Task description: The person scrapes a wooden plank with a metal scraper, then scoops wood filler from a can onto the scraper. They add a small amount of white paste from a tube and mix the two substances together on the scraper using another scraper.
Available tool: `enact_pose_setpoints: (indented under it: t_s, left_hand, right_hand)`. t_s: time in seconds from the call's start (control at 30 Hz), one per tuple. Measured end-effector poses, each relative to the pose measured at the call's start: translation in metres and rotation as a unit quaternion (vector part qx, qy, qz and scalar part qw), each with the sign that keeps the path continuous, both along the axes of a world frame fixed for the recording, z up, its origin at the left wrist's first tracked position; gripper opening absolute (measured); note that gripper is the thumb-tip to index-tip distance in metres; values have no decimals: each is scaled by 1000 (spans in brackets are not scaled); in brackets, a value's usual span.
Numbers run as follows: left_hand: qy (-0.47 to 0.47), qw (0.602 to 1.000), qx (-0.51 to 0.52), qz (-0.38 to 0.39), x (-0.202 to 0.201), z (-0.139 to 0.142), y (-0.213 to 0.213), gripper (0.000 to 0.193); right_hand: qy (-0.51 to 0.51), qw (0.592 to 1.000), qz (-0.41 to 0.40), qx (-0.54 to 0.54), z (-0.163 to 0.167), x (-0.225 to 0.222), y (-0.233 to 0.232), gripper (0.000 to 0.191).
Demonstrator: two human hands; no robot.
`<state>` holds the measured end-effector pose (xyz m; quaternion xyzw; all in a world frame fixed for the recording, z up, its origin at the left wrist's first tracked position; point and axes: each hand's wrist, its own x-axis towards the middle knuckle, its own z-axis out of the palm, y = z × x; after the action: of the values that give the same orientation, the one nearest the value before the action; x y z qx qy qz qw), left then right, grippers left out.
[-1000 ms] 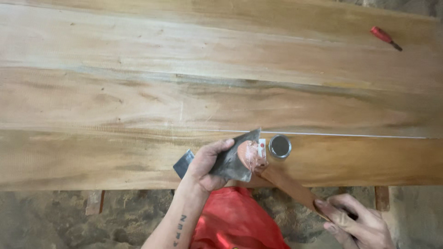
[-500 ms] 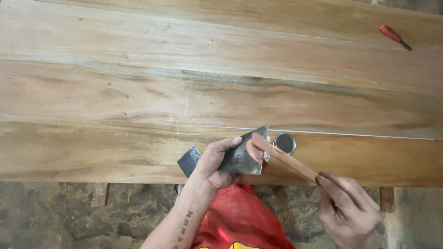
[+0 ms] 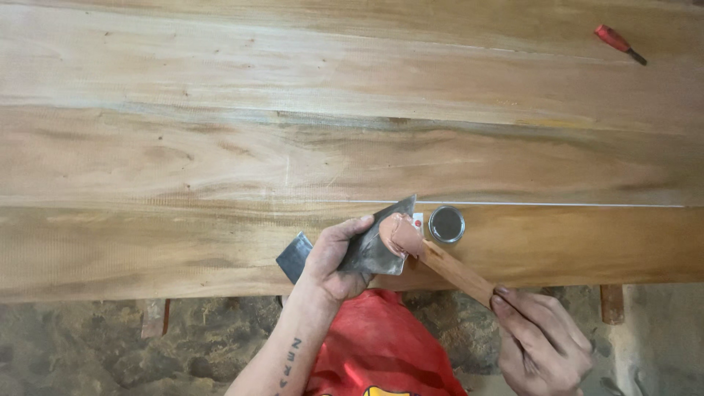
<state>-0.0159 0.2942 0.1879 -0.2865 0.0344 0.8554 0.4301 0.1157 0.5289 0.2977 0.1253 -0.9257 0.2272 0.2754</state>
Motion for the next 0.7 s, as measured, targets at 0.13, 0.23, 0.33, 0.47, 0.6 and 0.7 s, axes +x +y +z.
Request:
enact_pose_setpoints:
  t_s: [0.13, 0.23, 0.33, 0.47, 0.6, 0.7]
  left_hand:
    - [10, 1000, -4, 5, 0, -3, 3, 34]
    - [-3, 1000, -13, 7, 0, -4, 4, 33]
    - [2, 1000, 5, 2, 0, -4, 4, 34]
    - [0, 1000, -1, 2, 1, -4, 7, 35]
    - [-1, 1000, 25, 3, 4, -2, 6, 34]
    - [7, 1000, -2, -2, 6, 1, 1, 35]
  right_hand:
    - [7, 1000, -17, -3, -1, 5, 4, 22]
    - [13, 1000, -3, 4, -2, 9, 9, 21]
    - [9, 999, -29, -18, -4, 14, 12, 20]
    - [20, 998, -32, -52, -10, 15, 12, 22]
    - [-6, 996, -41, -75, -18, 15, -1, 22]
    - [-8, 997, -43, -62, -21, 15, -9, 21]
